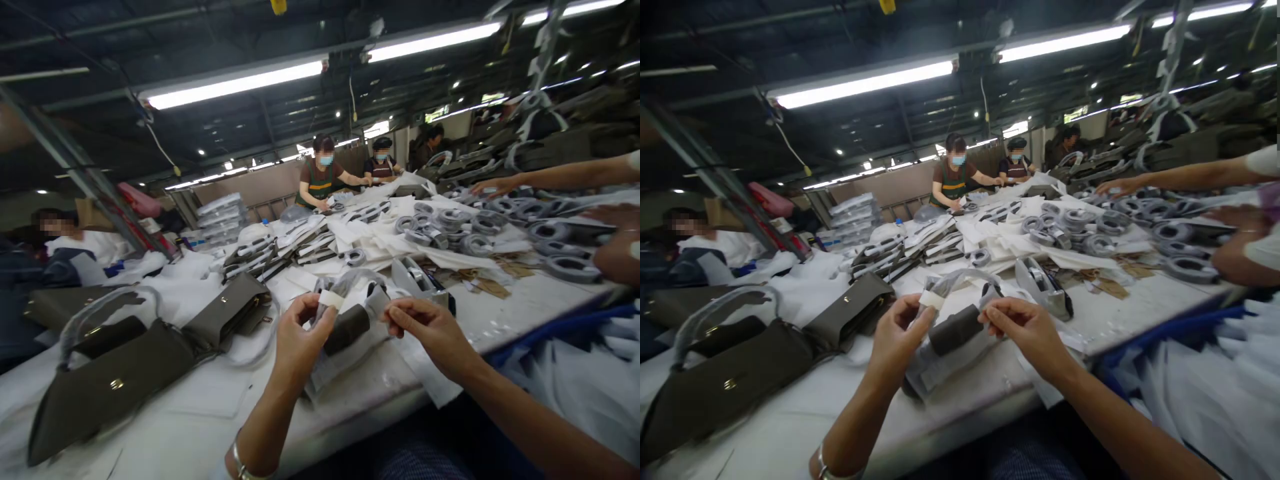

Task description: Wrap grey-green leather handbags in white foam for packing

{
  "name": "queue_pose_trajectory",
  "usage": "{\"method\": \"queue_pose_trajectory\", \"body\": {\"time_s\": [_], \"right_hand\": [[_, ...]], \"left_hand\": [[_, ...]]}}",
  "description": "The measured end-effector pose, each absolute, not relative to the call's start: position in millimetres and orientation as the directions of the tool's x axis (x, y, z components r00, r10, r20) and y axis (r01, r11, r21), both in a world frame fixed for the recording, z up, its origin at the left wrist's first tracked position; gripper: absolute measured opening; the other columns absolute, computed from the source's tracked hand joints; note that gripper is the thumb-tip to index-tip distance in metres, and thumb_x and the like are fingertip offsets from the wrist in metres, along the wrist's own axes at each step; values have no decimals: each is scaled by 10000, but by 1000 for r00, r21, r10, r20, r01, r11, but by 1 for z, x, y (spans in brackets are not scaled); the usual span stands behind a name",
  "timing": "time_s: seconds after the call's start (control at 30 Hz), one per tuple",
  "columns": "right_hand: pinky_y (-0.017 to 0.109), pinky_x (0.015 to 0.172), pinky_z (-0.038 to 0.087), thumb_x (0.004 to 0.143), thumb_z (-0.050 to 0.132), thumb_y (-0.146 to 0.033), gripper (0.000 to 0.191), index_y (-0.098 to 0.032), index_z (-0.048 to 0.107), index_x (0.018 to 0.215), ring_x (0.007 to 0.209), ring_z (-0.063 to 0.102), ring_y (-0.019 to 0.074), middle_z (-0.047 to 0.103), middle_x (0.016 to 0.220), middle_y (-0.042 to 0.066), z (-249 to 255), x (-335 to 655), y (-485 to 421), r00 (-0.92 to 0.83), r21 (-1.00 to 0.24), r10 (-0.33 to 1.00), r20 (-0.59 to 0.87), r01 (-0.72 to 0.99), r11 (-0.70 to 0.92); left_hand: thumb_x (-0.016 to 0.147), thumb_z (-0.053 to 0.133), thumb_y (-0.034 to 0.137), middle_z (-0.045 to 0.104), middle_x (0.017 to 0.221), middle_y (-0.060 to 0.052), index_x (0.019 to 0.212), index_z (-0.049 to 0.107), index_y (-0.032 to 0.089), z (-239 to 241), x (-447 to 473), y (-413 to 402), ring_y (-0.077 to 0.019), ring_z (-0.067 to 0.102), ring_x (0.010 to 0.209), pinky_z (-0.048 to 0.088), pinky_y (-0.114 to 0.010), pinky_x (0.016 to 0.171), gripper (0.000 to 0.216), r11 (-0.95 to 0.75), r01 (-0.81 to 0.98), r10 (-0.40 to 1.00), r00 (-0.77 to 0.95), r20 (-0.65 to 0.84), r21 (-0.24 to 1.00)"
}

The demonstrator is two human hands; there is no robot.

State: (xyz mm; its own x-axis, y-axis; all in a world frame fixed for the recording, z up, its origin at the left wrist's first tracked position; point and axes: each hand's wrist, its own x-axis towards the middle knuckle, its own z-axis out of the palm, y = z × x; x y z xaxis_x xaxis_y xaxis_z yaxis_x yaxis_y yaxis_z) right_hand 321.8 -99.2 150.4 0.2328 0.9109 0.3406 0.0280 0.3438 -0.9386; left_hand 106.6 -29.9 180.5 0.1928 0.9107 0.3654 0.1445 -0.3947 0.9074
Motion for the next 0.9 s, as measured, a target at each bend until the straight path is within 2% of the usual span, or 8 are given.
{"method": "queue_pose_trajectory", "body": {"time_s": [0.13,0.23,0.5,0.6,0.73,0.83,0.9], "right_hand": [[264,587,510,795,741,-481,305,-179,754,836,606,615,140,733,778,65,167,286,-92,131,-935,931,342,-50,351],[257,576,496,775,754,-476,302,-174,740,792,582,591,131,715,723,44,171,271,-84,125,-939,935,333,-46,340],[238,516,424,772,739,-493,329,-181,698,678,532,545,122,662,608,11,172,269,-76,156,-959,950,269,131,250],[257,550,448,824,681,-487,328,-188,711,691,550,575,141,672,623,17,170,274,-78,121,-948,954,274,201,246],[274,632,472,876,615,-395,235,-206,714,780,638,631,169,673,653,7,163,277,-80,103,-919,947,305,293,264],[293,679,488,888,592,-383,215,-205,695,826,692,646,184,686,707,15,156,277,-79,93,-927,944,317,240,288],[307,686,501,869,620,-424,231,-202,656,817,701,649,192,684,729,19,152,276,-76,66,-956,956,285,92,278]], "left_hand": [[779,699,319,703,832,-29,924,669,167,183,109,-37,-158,628,768,484,-270,752,213,-461,184,883,196,427,868],[788,695,304,696,831,-15,936,670,180,182,109,-41,-150,612,759,475,-256,731,195,-495,211,865,208,456,843],[779,686,272,677,795,19,914,666,203,179,108,-48,-136,598,708,452,-238,672,153,-555,354,830,178,529,752],[757,695,255,685,825,11,914,666,214,176,107,-48,-153,621,732,470,-254,687,165,-589,422,798,175,576,689],[767,689,267,691,848,6,897,662,232,171,108,-45,-171,645,771,491,-271,712,138,-635,485,746,186,639,601],[771,677,258,696,849,5,893,661,241,170,109,-43,-180,657,791,504,-279,725,124,-675,498,699,197,688,544],[763,673,250,699,846,2,890,663,243,170,109,-44,-185,662,792,510,-282,725,127,-691,497,682,204,703,526]]}}
